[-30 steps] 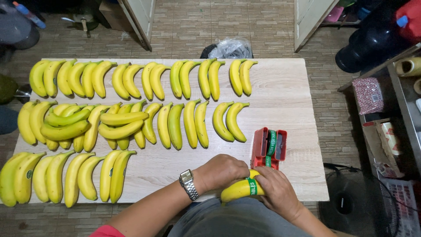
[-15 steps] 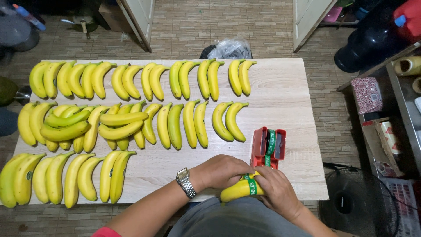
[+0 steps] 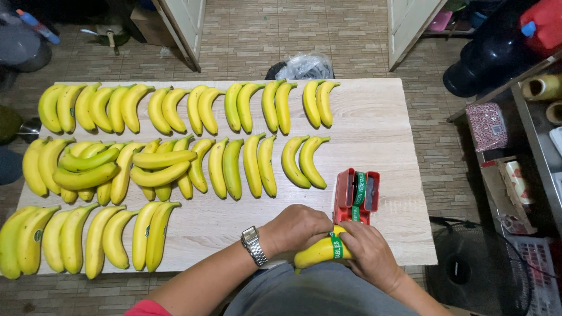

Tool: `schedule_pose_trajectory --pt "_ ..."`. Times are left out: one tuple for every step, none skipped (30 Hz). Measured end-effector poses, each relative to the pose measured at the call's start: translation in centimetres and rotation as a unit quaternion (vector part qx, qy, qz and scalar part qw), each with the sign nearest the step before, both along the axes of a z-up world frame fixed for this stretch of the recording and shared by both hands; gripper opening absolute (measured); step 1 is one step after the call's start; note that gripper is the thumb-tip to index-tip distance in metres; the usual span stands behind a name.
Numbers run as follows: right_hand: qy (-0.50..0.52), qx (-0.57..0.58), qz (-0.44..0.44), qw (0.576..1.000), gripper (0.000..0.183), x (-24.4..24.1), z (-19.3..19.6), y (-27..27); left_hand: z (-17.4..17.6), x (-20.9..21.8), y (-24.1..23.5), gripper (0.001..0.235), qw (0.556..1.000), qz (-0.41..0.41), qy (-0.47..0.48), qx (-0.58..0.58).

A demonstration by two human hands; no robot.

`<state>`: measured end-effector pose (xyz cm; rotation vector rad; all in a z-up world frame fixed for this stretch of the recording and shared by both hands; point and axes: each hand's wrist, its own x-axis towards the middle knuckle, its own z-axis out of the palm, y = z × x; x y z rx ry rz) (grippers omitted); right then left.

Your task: The person tapes bundles of bananas using a tape dispenser and places them into a cardboard box.

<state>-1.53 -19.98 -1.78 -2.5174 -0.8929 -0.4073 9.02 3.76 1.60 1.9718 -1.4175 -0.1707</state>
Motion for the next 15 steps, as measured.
schedule_pose_trajectory --pt "0.0 0.0 0.0 1.0 0.055 -0.1 -0.1 0.0 -0.1 -0.2 0.0 0.01 1.0 0.0 0.0 0.0" --pt "0.0 0.0 0.002 1.0 0.056 -0.1 -0.2 -0.1 -0.2 -0.3 -0.1 0.009 1.0 0.017 0.016 0.005" --pt "0.0 0.0 0.003 1.0 0.057 -0.1 -0.3 -0.2 -0.3 -0.4 -0.1 0.009 0.999 0.034 0.032 0.009" --pt "0.0 0.001 0.003 1.0 0.057 -0.1 0.0 0.0 -0.5 -0.2 -0.1 0.009 0.999 0.034 0.032 0.009" --pt "-0.014 0.0 0.012 1.0 0.055 0.0 0.2 0.2 -0.7 -0.1 -0.1 0.008 0.996 0.064 0.057 0.02" --pt "-0.03 -0.001 0.019 0.999 0.053 0.0 0.5 0.3 -0.8 0.2 -0.1 0.008 0.992 0.092 0.082 0.031" --pt "-0.031 -0.001 0.017 0.999 0.053 0.2 0.7 0.3 -0.5 0.1 -0.2 0.008 0.992 0.091 0.081 0.031" --pt "-0.02 -0.004 0.012 1.0 0.051 0.3 0.8 0.3 -0.2 0.0 -0.3 0.012 0.991 0.099 0.089 0.026" --pt "-0.009 -0.007 0.006 1.0 0.049 0.3 1.0 0.4 0.1 -0.1 -0.4 0.015 0.989 0.108 0.096 0.02" --pt "-0.01 -0.006 0.007 1.0 0.049 0.4 0.4 0.2 0.2 -0.4 -0.5 0.015 0.989 0.109 0.095 0.021" --pt "0.003 -0.018 -0.002 1.0 0.054 0.4 -0.1 0.1 0.3 -0.7 -0.6 0.015 0.987 0.121 0.101 0.006" --pt "0.018 -0.03 -0.012 0.999 0.06 0.3 -0.6 -0.1 0.4 -1.0 -0.8 0.019 0.985 0.131 0.108 -0.009" --pt "0.018 -0.03 -0.012 0.999 0.06 0.4 -0.6 0.0 0.4 -1.2 -0.8 0.019 0.985 0.131 0.108 -0.009" --pt "0.034 -0.034 -0.02 0.999 0.063 0.4 -0.6 0.2 0.5 -1.3 -0.8 0.019 0.985 0.138 0.107 -0.016" --pt "0.051 -0.038 -0.028 0.998 0.067 0.4 -0.6 0.3 0.6 -1.5 -0.9 0.02 0.984 0.145 0.105 -0.022"
